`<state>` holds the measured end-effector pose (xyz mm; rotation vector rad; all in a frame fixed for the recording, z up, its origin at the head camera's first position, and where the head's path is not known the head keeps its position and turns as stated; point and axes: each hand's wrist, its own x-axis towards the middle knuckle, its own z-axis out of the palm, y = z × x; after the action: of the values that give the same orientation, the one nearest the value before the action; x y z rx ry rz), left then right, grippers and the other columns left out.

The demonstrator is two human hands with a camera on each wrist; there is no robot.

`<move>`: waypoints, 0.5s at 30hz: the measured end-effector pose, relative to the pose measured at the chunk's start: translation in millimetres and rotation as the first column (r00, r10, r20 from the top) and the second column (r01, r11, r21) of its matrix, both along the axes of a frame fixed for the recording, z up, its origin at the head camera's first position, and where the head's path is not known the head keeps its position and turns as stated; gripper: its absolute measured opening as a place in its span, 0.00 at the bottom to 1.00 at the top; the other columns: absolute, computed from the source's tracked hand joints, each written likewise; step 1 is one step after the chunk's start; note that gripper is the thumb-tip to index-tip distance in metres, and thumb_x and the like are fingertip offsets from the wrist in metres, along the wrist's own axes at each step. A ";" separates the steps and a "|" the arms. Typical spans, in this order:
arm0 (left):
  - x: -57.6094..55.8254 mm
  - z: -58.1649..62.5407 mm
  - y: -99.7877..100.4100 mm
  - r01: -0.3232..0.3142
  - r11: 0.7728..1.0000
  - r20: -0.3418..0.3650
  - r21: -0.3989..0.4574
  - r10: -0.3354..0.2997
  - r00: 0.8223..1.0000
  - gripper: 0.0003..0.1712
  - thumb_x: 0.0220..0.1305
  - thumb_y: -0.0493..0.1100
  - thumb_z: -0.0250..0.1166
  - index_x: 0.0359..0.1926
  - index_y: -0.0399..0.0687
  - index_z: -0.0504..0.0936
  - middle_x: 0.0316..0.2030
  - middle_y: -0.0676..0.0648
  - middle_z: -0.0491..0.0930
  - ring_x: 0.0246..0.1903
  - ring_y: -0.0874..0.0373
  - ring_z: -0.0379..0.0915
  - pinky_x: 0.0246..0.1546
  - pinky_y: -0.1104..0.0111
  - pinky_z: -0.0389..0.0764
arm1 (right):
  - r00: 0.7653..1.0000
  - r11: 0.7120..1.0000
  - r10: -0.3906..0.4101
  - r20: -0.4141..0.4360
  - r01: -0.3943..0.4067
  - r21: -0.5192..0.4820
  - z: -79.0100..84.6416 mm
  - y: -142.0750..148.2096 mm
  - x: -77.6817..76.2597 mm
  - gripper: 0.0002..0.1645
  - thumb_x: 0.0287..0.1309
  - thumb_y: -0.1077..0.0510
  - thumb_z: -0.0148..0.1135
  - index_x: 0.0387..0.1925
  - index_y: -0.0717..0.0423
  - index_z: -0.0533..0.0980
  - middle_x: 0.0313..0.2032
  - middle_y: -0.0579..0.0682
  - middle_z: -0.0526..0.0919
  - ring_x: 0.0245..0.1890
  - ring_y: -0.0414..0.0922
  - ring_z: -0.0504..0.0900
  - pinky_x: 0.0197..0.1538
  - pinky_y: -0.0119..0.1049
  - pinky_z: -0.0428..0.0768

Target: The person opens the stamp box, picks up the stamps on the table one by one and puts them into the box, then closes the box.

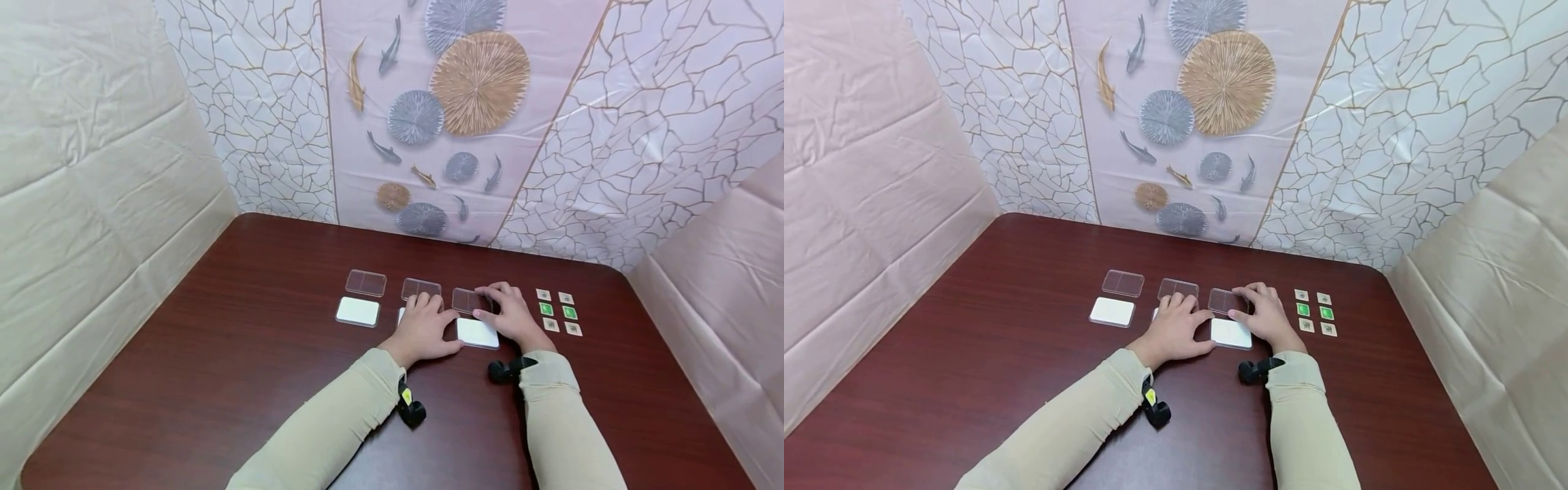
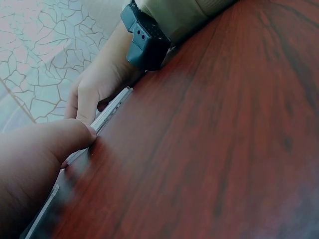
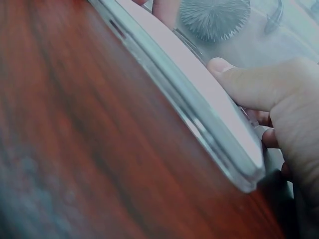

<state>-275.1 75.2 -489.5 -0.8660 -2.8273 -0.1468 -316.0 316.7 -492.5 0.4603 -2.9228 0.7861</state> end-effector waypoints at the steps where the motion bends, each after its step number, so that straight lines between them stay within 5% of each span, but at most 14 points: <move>1: 0.0 -0.1 -0.1 -0.001 1.000 -0.003 0.000 0.001 1.000 0.35 0.61 0.76 0.55 0.63 0.69 0.78 0.49 0.52 0.72 0.49 0.53 0.62 0.57 0.52 0.63 | 1.000 1.000 0.000 0.001 0.000 0.004 0.1 0.0 0.1 0.31 0.64 0.49 0.67 0.65 0.55 0.75 0.61 0.62 0.68 0.61 0.63 0.60 0.61 0.64 0.59; 5: 0.4 0.6 -0.5 -0.004 1.000 -0.005 -0.005 0.004 1.000 0.35 0.61 0.76 0.55 0.63 0.70 0.78 0.48 0.52 0.72 0.49 0.53 0.62 0.57 0.52 0.63 | 1.000 1.000 -0.002 0.009 0.002 -0.001 0.3 0.5 1.0 0.34 0.65 0.47 0.66 0.68 0.55 0.72 0.63 0.62 0.66 0.62 0.63 0.59 0.61 0.65 0.58; 10: 0.4 1.0 0.3 -0.008 1.000 0.003 -0.004 0.008 1.000 0.35 0.62 0.76 0.55 0.64 0.70 0.77 0.49 0.52 0.72 0.50 0.53 0.62 0.57 0.52 0.62 | 0.997 0.992 -0.043 -0.057 0.035 -0.125 1.4 6.7 -1.6 0.33 0.67 0.49 0.64 0.69 0.58 0.70 0.61 0.64 0.68 0.62 0.63 0.61 0.61 0.64 0.61; 15: 1.3 -1.5 -0.5 -0.008 1.000 0.013 0.017 0.008 1.000 0.35 0.61 0.75 0.56 0.64 0.70 0.78 0.47 0.52 0.71 0.49 0.53 0.61 0.56 0.53 0.62 | 0.944 0.960 -0.274 -0.183 0.258 -0.105 16.0 32.2 -7.5 0.24 0.68 0.56 0.58 0.62 0.62 0.75 0.56 0.69 0.73 0.57 0.69 0.67 0.57 0.63 0.64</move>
<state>-273.8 74.6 -491.0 -0.8526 -2.8369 -0.1760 -323.5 348.9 -476.5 0.1218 -2.6816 0.7675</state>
